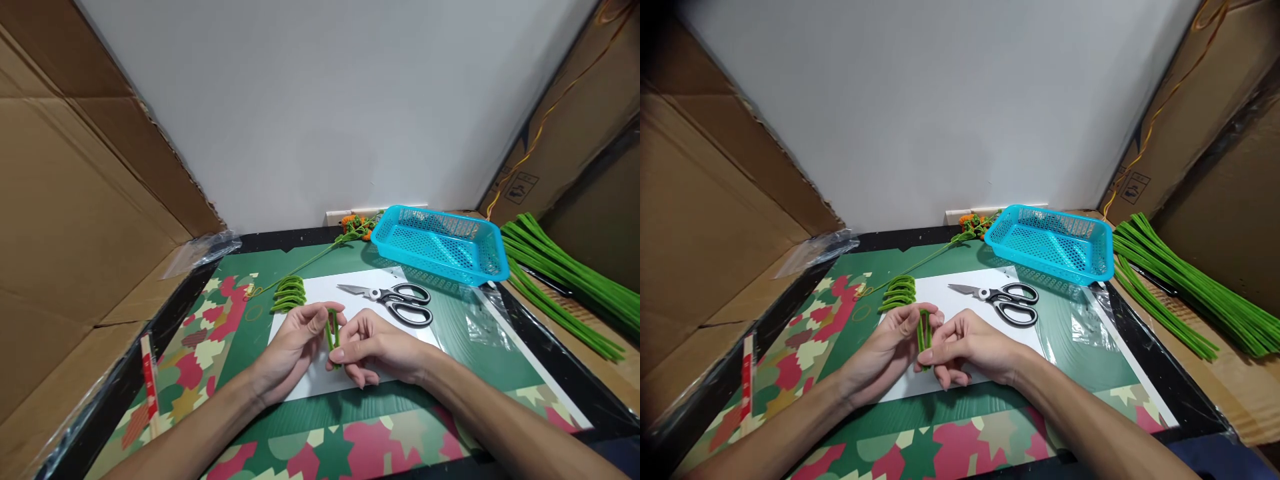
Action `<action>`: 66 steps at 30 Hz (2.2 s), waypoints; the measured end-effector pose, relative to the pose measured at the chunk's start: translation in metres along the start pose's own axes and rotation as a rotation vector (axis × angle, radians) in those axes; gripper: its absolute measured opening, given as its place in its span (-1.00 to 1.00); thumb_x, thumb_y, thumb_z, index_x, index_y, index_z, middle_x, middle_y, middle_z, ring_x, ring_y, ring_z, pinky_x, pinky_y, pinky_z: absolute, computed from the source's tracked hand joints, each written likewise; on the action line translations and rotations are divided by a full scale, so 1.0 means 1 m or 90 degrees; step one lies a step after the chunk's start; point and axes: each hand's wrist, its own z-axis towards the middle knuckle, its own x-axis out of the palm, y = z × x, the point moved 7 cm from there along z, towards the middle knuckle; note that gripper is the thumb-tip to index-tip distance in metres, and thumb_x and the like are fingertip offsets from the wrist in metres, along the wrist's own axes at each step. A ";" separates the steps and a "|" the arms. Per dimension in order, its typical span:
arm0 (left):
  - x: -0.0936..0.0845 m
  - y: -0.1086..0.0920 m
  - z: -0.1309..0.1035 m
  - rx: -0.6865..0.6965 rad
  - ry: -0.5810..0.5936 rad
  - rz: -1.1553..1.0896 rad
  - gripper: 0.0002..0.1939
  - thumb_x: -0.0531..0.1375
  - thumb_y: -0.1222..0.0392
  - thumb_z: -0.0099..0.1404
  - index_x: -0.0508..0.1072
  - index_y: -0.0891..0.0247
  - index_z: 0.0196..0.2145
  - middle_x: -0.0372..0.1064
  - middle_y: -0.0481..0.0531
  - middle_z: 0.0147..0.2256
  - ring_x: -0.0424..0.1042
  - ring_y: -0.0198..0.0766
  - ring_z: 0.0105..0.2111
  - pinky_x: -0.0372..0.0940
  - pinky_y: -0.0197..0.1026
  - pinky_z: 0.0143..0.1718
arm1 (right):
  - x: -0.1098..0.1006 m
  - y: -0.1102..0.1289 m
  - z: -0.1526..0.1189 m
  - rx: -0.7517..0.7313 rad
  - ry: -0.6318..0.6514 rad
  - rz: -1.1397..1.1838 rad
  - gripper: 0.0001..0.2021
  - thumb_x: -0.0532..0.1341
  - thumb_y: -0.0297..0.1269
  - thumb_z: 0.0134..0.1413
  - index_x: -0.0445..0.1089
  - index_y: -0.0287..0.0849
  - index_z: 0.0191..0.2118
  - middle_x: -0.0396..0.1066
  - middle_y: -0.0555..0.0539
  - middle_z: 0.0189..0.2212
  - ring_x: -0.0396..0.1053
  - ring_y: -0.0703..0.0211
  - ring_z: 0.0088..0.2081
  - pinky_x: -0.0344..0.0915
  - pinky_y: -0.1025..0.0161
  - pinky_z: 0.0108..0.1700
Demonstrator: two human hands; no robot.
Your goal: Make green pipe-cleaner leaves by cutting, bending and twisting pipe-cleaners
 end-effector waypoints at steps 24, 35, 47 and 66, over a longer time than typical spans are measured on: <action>0.006 0.009 -0.005 -0.067 0.087 -0.060 -0.68 0.51 -0.02 0.15 0.71 0.27 -0.24 0.60 0.06 -0.35 0.57 -0.20 -0.53 0.52 -0.24 -0.65 | 0.011 -0.003 -0.003 0.033 0.071 0.002 -0.62 0.50 -0.11 0.07 0.50 -0.34 -0.51 0.49 -0.05 -0.66 0.20 0.41 -0.75 0.05 0.38 -0.64; -0.002 0.012 -0.003 -0.069 0.046 -0.077 -0.67 0.54 0.04 0.13 0.68 0.30 -0.24 0.59 0.07 -0.29 0.58 -0.21 -0.50 0.50 -0.26 -0.69 | 0.008 -0.007 -0.003 0.013 0.056 -0.008 -0.65 0.49 -0.10 0.12 0.57 -0.38 -0.38 0.51 -0.03 -0.62 0.18 0.44 -0.72 0.04 0.40 -0.61; 0.009 0.010 -0.004 -0.049 0.047 -0.048 -0.55 0.56 -0.11 0.03 0.63 0.38 -0.49 0.49 0.04 -0.40 0.50 -0.31 -0.46 0.48 -0.33 -0.48 | 0.016 -0.002 -0.003 0.012 0.061 -0.008 -0.62 0.49 -0.13 0.12 0.48 -0.31 -0.52 0.49 -0.02 -0.63 0.15 0.44 -0.73 0.02 0.39 -0.63; 0.002 0.006 -0.001 -0.026 0.058 -0.065 -0.61 0.52 -0.09 0.12 0.70 0.31 -0.28 0.60 0.05 -0.34 0.54 -0.31 -0.59 0.46 -0.34 -0.70 | 0.010 0.000 -0.001 -0.028 0.015 0.031 -0.67 0.51 -0.14 0.06 0.57 -0.36 -0.42 0.47 -0.01 -0.66 0.13 0.43 -0.74 -0.07 0.37 -0.64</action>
